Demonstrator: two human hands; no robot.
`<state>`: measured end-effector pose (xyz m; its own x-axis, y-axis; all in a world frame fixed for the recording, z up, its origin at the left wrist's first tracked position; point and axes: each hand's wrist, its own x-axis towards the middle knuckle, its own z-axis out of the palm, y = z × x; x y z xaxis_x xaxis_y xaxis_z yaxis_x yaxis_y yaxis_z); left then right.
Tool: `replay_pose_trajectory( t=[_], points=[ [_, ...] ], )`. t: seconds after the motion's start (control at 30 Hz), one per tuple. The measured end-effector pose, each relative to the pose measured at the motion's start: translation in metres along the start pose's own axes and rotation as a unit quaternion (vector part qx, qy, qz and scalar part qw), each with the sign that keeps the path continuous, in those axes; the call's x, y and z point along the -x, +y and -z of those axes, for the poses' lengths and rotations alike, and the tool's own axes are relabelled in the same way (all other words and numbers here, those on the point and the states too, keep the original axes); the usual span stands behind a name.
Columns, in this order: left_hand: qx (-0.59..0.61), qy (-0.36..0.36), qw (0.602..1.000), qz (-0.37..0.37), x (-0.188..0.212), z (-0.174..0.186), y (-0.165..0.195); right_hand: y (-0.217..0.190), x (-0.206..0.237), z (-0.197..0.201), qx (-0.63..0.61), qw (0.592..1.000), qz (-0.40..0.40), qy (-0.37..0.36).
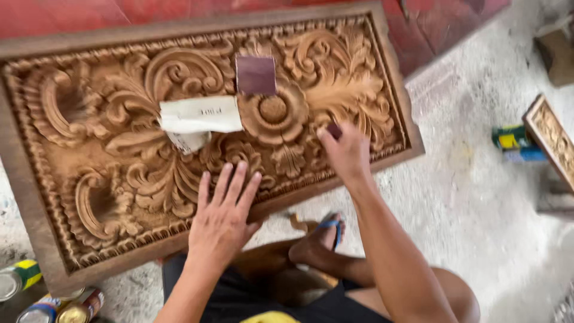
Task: The person sands a carved wooden decorative panel with small pieces of sandpaper, rubbing the recessed floral details by hand while steadying the panel with the other hand. They reposition the panel on their lap, switch sandpaper pieces, and continue sanding different carved areas across the surface.
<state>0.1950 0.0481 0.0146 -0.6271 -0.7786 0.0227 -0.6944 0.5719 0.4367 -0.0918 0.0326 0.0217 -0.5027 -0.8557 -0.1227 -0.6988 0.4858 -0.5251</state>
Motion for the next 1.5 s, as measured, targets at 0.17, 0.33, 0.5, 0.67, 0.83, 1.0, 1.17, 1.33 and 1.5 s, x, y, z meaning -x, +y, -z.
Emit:
replay_pose_trajectory(
  t=[0.17, 0.33, 0.5, 0.67, 0.83, 1.0, 1.17, 1.33, 1.5],
  points=[
    [-0.005, -0.002, 1.0, -0.005, 0.001, -0.003, 0.001, 0.005, -0.001, 0.002, -0.011, 1.0, 0.006, 0.004],
    [-0.008, 0.013, 1.0, -0.022, 0.003, -0.007, 0.001, 0.01, -0.008, -0.002, -0.025, 0.999, 0.04, 0.015],
    [-0.023, 0.022, 0.999, -0.025, 0.002, -0.012, 0.0, 0.009, -0.011, 0.01, 0.039, 0.993, 0.109, 0.013],
    [-0.004, 0.063, 0.998, -0.026, 0.002, -0.014, 0.0, 0.004, -0.014, 0.039, 0.099, 0.984, -0.03, -0.146],
    [-0.024, 0.019, 0.999, -0.026, 0.002, -0.011, 0.003, 0.003, -0.005, 0.013, 0.004, 0.998, 0.015, -0.068],
    [-0.028, 0.015, 0.999, -0.027, -0.001, -0.007, 0.006, 0.018, -0.002, -0.001, 0.083, 0.984, 0.152, 0.032],
    [-0.032, 0.03, 0.999, -0.018, -0.001, -0.009, 0.008, 0.032, -0.011, 0.001, 0.125, 0.952, 0.268, 0.078],
    [-0.034, 0.057, 0.997, -0.025, 0.002, -0.015, 0.01, 0.035, -0.018, 0.048, 0.268, 0.924, 0.217, -0.165],
    [-0.055, 0.043, 0.997, -0.014, 0.0, -0.019, 0.014, 0.028, -0.009, 0.054, 0.074, 0.986, 0.022, -0.147]
  ],
)
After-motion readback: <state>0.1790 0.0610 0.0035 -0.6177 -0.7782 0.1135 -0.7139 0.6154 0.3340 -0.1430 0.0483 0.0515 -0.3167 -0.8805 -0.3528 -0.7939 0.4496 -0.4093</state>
